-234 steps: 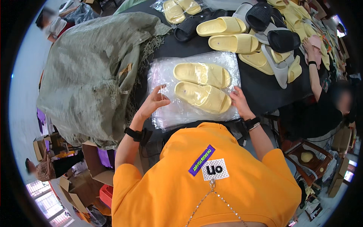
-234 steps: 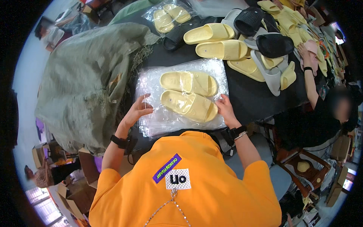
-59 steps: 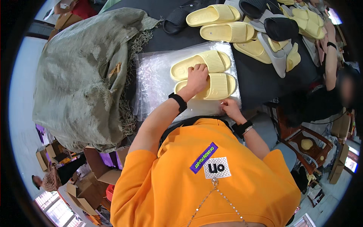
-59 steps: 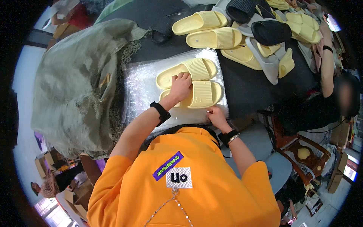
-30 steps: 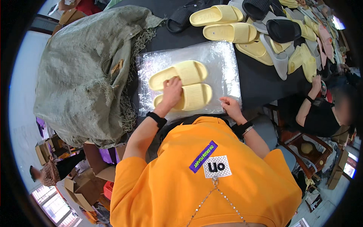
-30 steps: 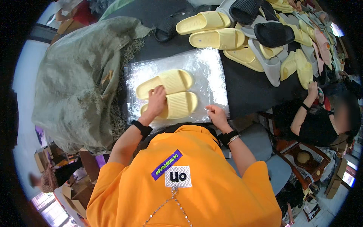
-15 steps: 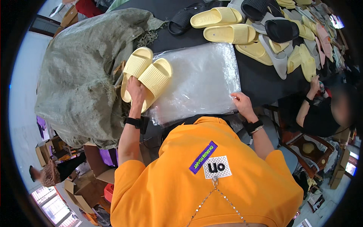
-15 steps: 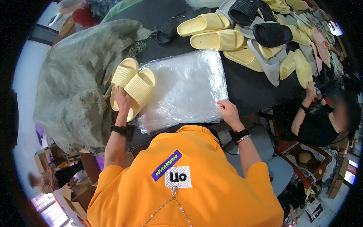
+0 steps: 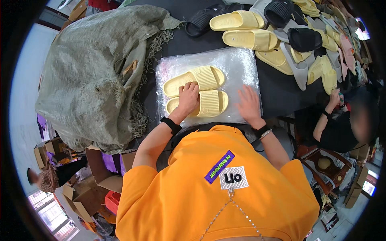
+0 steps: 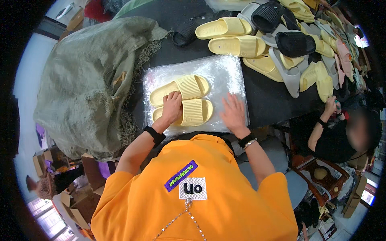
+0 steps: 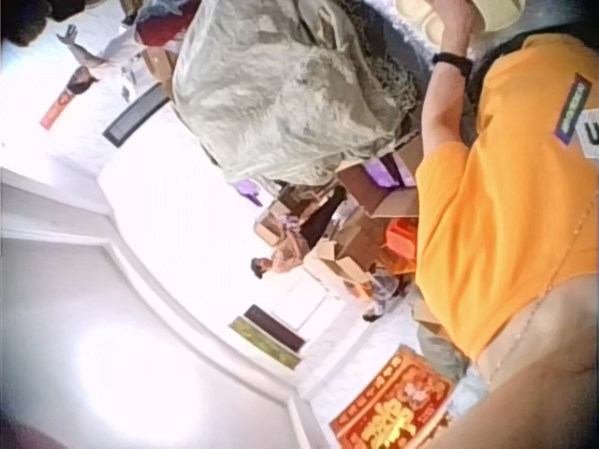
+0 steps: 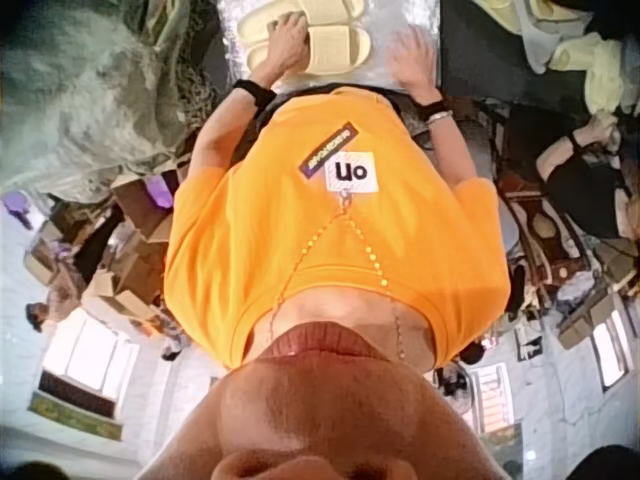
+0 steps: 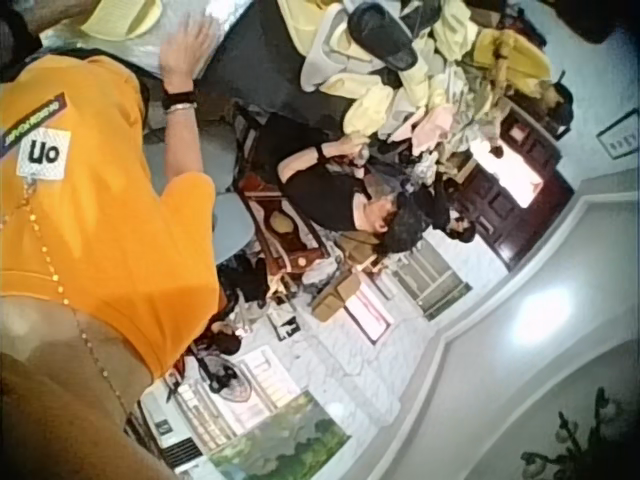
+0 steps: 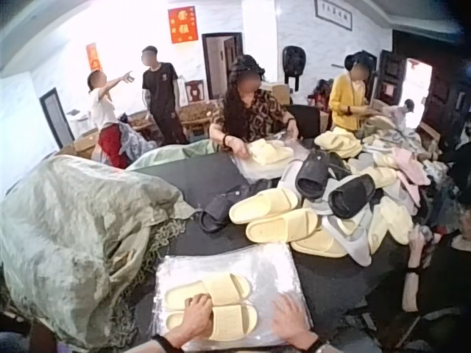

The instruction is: The recorder reaches into a pile of materials, retrieves a pair of yellow slide sandals, and places them into a clear plastic bag on the table.

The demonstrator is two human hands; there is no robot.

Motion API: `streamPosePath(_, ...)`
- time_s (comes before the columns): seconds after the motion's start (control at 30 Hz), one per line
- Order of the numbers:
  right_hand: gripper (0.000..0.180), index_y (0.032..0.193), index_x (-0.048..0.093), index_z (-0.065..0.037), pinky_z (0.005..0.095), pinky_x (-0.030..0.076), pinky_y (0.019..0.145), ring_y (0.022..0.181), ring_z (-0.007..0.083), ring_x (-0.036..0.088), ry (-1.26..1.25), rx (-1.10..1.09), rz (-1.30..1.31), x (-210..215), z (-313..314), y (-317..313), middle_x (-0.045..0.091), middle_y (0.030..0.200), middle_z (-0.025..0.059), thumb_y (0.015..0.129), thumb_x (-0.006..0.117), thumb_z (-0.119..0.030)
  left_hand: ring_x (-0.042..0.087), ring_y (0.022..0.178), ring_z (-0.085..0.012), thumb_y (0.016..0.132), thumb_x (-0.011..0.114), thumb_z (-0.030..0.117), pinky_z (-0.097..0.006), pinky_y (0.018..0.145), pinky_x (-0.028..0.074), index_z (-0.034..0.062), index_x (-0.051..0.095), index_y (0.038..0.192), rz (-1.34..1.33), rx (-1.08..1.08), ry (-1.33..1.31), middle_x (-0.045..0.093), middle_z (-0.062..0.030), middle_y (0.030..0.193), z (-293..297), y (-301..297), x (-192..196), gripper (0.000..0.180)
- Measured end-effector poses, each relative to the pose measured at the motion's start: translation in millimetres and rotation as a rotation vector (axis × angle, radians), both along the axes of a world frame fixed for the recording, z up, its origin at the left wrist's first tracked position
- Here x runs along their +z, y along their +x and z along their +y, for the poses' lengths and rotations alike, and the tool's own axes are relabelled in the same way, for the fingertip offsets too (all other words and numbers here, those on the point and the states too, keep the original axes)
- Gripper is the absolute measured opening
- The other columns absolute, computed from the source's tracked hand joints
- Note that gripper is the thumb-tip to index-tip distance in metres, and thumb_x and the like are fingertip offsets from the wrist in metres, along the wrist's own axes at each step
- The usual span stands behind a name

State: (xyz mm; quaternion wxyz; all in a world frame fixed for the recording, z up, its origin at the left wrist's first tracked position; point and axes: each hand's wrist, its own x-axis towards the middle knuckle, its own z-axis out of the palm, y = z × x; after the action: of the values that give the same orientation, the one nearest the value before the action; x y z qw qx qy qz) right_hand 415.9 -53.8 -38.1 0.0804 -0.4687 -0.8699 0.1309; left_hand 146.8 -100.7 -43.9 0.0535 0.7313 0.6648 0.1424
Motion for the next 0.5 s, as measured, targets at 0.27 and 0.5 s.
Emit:
streamPosePath(0.27,0.07,0.137,0.029,-0.015,0.0548,0.0,0.104,0.135,0.0301,0.01,-0.072,0.063,0.051,-43.7,-8.9,-11.3,0.018,0.144,0.0154,0.082,0.043,-0.055,0.043,0.111,-0.0252,0.073,0.055,0.012,-0.043,0.088,0.032,0.0038,0.049,0.099,0.033,-0.065,0.033,0.049,-0.0089,0.113,-5.2,-19.7,-3.9,0.028)
streamPosePath(0.5,0.073,0.135,0.035,-0.018,0.0573,-0.003,0.103,0.135,0.0297,0.01,-0.058,0.077,-0.001,-36.4,-13.2,-14.7,0.017,0.145,0.0141,0.075,0.049,-0.059,0.043,0.111,-0.0275,0.073,0.054,0.012,-0.043,0.088,0.032,0.0026,0.048,0.101,0.083,0.115,0.014,0.049,-0.0102,0.114,-12.6,-71.6,-6.8,0.031)
